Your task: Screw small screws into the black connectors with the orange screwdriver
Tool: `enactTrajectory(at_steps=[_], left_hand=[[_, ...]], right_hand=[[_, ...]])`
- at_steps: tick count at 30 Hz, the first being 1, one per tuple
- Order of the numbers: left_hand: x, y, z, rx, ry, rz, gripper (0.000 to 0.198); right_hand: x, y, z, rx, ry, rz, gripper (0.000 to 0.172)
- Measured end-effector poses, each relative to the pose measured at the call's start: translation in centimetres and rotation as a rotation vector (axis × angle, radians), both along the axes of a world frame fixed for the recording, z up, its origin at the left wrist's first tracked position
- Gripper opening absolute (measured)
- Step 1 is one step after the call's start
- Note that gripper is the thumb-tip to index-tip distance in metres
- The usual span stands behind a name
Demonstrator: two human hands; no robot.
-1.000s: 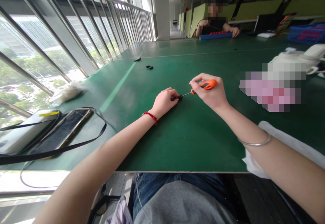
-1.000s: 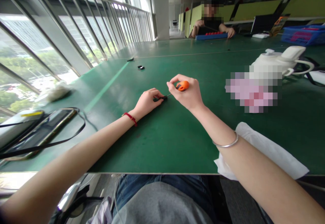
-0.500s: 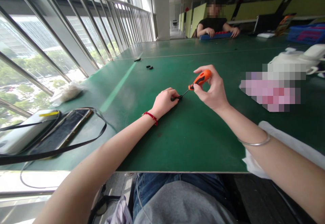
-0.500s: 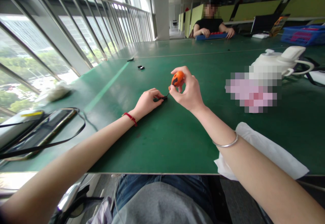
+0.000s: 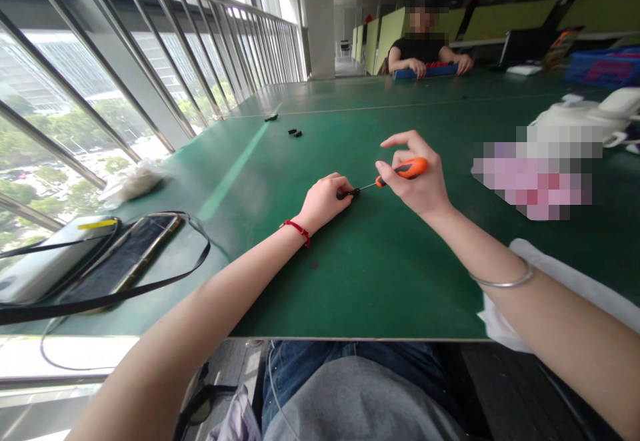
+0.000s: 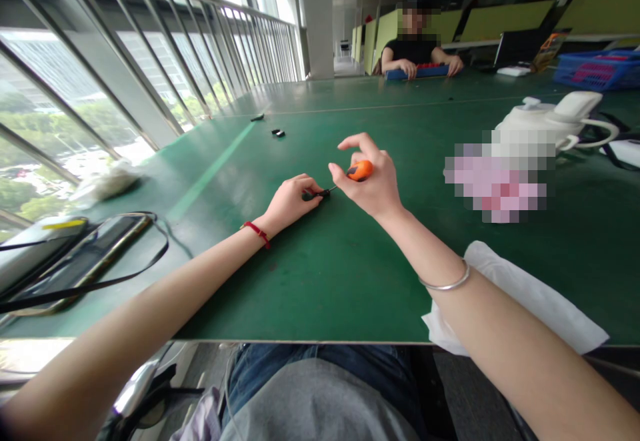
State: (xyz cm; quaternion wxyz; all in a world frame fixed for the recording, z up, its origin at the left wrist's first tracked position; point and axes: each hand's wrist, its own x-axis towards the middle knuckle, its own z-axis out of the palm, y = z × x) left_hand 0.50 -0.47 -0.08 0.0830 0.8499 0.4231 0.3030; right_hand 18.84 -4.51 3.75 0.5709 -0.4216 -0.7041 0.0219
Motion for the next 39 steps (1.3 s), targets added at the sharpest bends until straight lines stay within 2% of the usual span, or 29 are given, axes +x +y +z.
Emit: enactTrajectory(at_steps=[4, 6, 8, 11, 13, 15, 19, 20, 23, 25, 29, 30, 33, 36, 37, 39], left_hand=[[0.0, 0.06, -0.02, 0.004, -0.015, -0.008, 0.009], [0.0, 0.06, -0.01, 0.001, -0.012, -0.009, 0.009], [0.01, 0.05, 0.01, 0.001, -0.006, -0.008, 0.009], [0.03, 0.03, 0.03, 0.003, -0.004, -0.006, 0.009], [0.03, 0.03, 0.03, 0.003, -0.005, -0.006, 0.009], [0.01, 0.03, 0.04, 0.003, -0.004, -0.007, 0.009], [-0.02, 0.05, 0.03, 0.001, -0.002, -0.005, 0.01], [-0.02, 0.07, 0.02, 0.001, -0.004, -0.006, 0.01], [0.0, 0.15, -0.05, 0.003, -0.008, -0.011, 0.009], [0.02, 0.19, -0.1, 0.001, -0.008, -0.01, 0.009], [0.01, 0.23, -0.13, -0.003, -0.011, -0.008, 0.009], [0.0, 0.22, -0.13, -0.002, -0.013, -0.01, 0.009], [-0.04, 0.22, -0.12, 0.0, -0.019, -0.014, 0.009], [-0.05, 0.23, -0.13, 0.0, -0.022, -0.016, 0.009], [-0.04, 0.25, -0.14, 0.0, -0.022, -0.016, 0.009], [-0.03, 0.27, -0.16, 0.0, -0.022, -0.015, 0.009]], right_hand=[[-0.01, -0.05, -0.02, 0.031, -0.014, -0.011, 0.01], [-0.01, -0.01, -0.05, 0.07, 0.007, 0.008, 0.026], [-0.01, 0.02, -0.06, 0.056, 0.02, 0.025, 0.031], [-0.02, -0.02, 0.01, -0.033, 0.012, 0.017, 0.01], [-0.02, -0.07, 0.03, -0.041, 0.004, -0.002, 0.013], [0.02, -0.07, -0.02, 0.014, -0.005, -0.023, 0.006], [0.08, 0.09, -0.19, 0.066, 0.003, 0.011, 0.032], [0.08, 0.11, -0.18, 0.048, 0.004, 0.017, 0.031], [0.0, 0.08, -0.05, -0.021, -0.003, -0.001, 0.013], [-0.05, 0.05, 0.01, -0.014, 0.001, -0.006, 0.009], [-0.08, 0.13, -0.13, 0.057, 0.036, 0.014, 0.034], [-0.09, 0.14, -0.16, 0.041, 0.037, 0.017, 0.035], [-0.25, -0.01, -0.09, -0.083, -0.005, 0.018, 0.016], [-0.48, -0.24, 0.05, -0.109, -0.026, 0.025, 0.01], [-0.53, -0.27, 0.05, -0.083, -0.013, 0.025, 0.011], [-0.56, -0.23, -0.02, -0.036, 0.032, 0.026, 0.028]])
